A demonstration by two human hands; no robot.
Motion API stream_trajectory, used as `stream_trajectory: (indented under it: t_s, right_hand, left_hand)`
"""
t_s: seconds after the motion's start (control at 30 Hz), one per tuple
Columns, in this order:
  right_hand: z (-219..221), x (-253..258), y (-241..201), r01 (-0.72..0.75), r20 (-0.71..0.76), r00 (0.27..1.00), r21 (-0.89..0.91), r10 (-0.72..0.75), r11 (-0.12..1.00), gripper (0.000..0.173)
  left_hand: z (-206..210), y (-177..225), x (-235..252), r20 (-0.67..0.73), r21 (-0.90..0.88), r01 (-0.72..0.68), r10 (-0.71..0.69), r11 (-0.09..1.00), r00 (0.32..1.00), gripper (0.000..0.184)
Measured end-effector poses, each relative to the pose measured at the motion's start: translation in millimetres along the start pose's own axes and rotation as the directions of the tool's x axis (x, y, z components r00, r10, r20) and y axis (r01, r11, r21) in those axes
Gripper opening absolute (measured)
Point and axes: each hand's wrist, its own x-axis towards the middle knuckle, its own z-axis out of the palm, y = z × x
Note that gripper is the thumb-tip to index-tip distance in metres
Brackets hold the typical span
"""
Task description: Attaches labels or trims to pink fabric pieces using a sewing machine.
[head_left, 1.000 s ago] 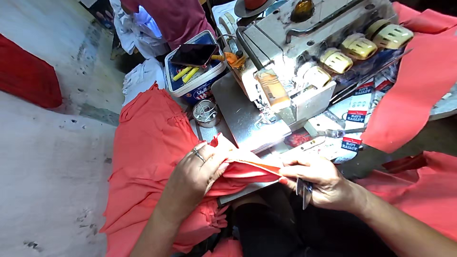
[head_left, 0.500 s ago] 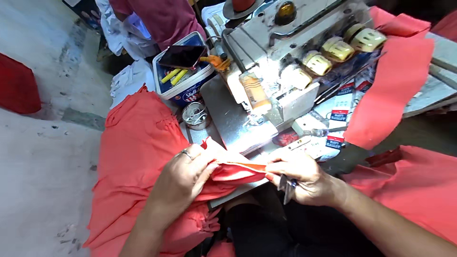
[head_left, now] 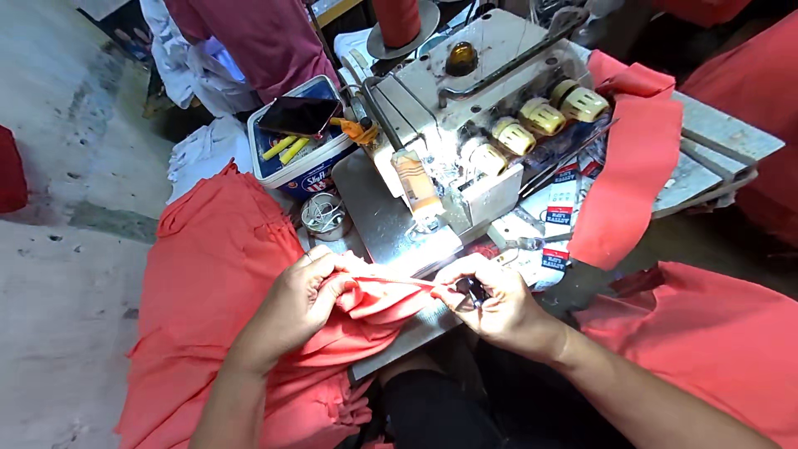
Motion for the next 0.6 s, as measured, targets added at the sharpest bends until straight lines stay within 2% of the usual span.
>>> stream_trajectory:
  t_s: [0.1,0.17,0.27,0.37,0.5,0.6]
  right_hand:
    - [1,4,-1,0.020,0.006,1.000,-0.036,-0.019,0.999,0.012]
    - [0,8,-5,0.075,0.028,0.997,-0.074,-0.073,0.994,0.010]
    - [-1,14,-10,0.179,0.061,0.983,-0.070,-0.175,0.981,0.009]
    - [-1,21,-16,0.278,0.082,0.958,-0.055,-0.273,0.959,0.010]
    - [1,34,-18,0.314,-0.017,0.947,-0.158,-0.321,0.936,0.011]
    - [1,38,-7,0.214,-0.102,0.961,-0.315,-0.257,0.925,0.021]
  left_hand:
    - [4,6,2,-0.071,0.273,0.041,-0.022,0.961,0.997,0.024]
    - [4,26,6,-0.117,0.350,0.039,0.003,0.936,0.993,0.023]
    - [11,59,12,-0.059,0.272,-0.093,0.113,0.958,0.992,0.034]
    - [24,65,20,0.017,0.251,-0.231,0.235,0.940,0.972,0.029]
    - [3,67,27,0.026,0.133,-0.127,0.125,0.983,0.992,0.025]
    - [-23,54,38,-0.054,0.076,-0.014,0.018,0.997,0.998,0.015]
